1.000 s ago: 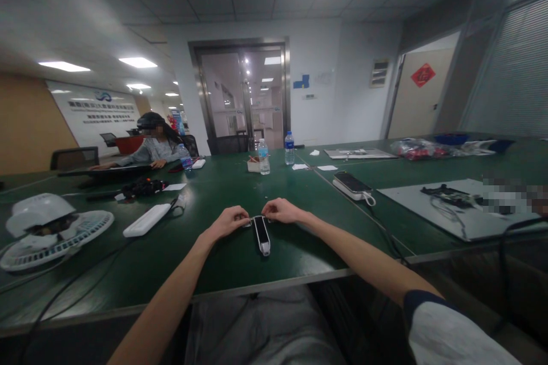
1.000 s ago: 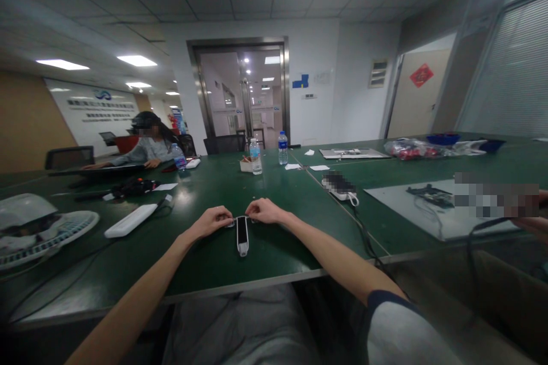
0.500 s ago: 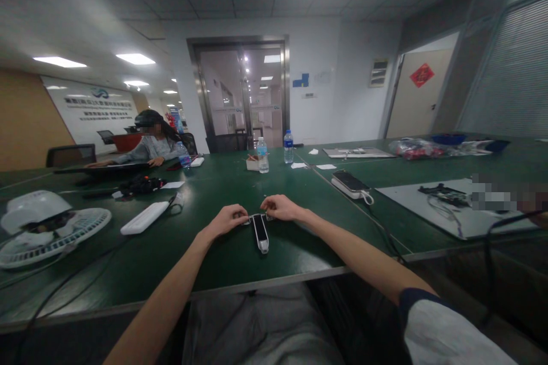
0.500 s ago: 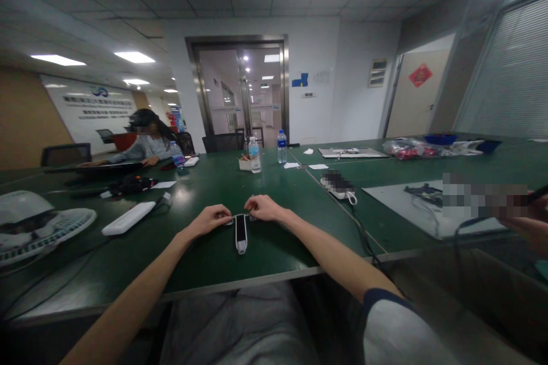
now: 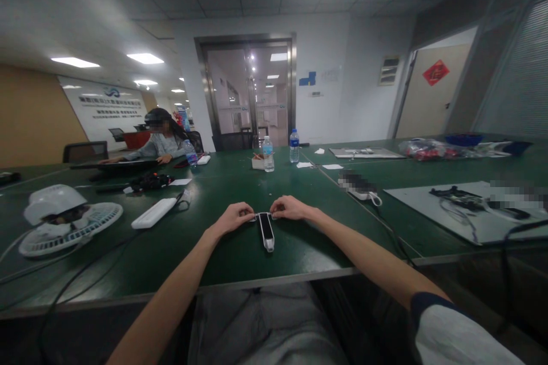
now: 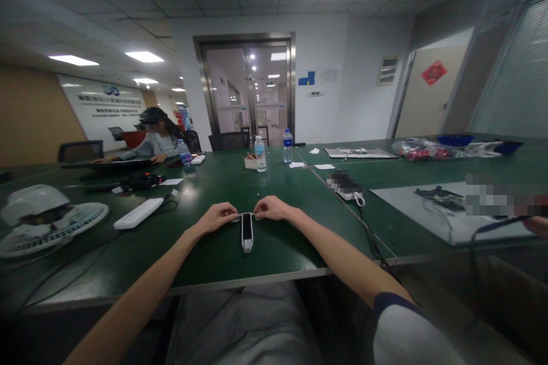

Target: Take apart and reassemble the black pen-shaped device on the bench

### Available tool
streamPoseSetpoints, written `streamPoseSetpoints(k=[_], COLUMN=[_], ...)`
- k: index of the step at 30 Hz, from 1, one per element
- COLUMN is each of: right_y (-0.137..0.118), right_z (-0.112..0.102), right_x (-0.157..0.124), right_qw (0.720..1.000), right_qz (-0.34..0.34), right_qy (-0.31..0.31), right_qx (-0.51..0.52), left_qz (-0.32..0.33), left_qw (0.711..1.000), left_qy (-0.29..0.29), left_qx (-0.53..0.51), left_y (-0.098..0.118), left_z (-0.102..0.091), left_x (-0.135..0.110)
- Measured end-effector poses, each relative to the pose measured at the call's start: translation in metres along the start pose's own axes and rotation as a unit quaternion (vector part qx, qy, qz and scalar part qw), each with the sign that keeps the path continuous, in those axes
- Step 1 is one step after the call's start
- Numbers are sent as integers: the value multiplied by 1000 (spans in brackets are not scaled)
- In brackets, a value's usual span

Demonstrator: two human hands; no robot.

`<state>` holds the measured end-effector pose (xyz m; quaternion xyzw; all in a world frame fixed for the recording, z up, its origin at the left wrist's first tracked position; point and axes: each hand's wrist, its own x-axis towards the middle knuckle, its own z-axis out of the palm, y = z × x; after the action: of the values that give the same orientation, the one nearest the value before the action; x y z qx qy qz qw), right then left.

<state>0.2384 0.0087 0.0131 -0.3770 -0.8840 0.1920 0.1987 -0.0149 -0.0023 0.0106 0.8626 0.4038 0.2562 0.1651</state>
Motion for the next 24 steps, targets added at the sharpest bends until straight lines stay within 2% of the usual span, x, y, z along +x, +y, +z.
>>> streamPoseSetpoints(k=[6, 10, 15, 24], right_y=[2, 4, 17, 29], right_z=[4, -1, -4, 4], right_x=[1, 2, 3, 9], right_qw=[1000, 999, 989, 991], right_qz=[-12, -36, -16, -54], right_qy=[12, 14, 114, 44], right_qx=[11, -3, -91, -112], left_qz=[-20, -18, -23, -28], left_qw=[1000, 1000, 1000, 1000], left_qy=[0, -12, -13, -9], left_qx=[-8, -8, -4, -10], left_y=[1, -3, -5, -2], left_z=[2, 4, 6, 6], left_x=[-1, 0, 1, -2])
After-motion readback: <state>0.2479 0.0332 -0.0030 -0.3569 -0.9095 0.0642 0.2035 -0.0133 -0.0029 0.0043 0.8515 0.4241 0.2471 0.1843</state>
